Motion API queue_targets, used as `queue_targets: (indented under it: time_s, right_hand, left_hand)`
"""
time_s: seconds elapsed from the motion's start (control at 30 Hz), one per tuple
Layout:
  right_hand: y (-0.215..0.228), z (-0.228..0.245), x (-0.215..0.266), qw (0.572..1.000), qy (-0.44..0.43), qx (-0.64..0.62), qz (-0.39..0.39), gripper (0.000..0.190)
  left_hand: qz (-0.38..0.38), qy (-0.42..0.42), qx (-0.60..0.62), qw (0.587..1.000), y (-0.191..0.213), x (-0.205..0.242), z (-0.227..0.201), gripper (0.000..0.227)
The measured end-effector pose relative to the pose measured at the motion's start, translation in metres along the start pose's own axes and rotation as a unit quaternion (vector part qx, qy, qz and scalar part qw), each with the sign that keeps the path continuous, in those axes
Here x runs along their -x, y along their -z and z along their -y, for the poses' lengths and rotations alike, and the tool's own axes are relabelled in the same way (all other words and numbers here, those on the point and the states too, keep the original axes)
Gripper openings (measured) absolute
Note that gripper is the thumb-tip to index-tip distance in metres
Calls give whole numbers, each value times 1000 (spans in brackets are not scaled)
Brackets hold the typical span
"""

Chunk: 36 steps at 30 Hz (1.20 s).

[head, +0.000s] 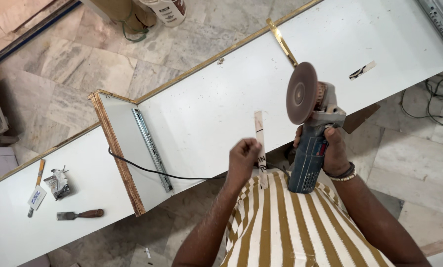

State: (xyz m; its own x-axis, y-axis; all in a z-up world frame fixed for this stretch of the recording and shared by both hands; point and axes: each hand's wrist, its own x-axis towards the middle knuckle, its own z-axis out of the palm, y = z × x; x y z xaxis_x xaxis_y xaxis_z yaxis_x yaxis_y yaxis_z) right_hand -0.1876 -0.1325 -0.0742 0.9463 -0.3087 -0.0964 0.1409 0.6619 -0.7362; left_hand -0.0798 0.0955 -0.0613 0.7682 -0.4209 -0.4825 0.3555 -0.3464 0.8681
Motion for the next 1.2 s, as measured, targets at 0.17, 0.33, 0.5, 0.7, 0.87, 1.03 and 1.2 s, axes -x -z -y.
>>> queue_targets:
  time_s: [0.17,0.33,0.5,0.7,0.87,1.03,1.2]
  right_hand:
    - [-4,1,0,999,-8,6,-32,80]
    - [-11,-4,-8,1000,-23,0,-2,79]
    - [-19,-3,-13,998,-42,29,30,79]
    - [-22,-9,-17,996,-62,57,42,80]
    - [-23,-11,-18,992,-82,78,47,82]
    - [-19,-16,-18,989,-90,99,58,80]
    - [-11,-23,-20,987,-100,113,57,77]
  left_hand:
    - [20,2,19,1000,3,14,23,21]
    - [-112,-113,0,987,27,-23,-27,20]
    - [-118,-178,-21,977,26,-54,-79,20]
    - [-120,-253,-14,960,18,-72,-103,20]
    - [-115,-302,-27,946,13,-78,-120,19]
    - [-119,-334,-45,934,10,-77,-132,16]
    - [-115,-327,-27,938,10,-74,-137,16]
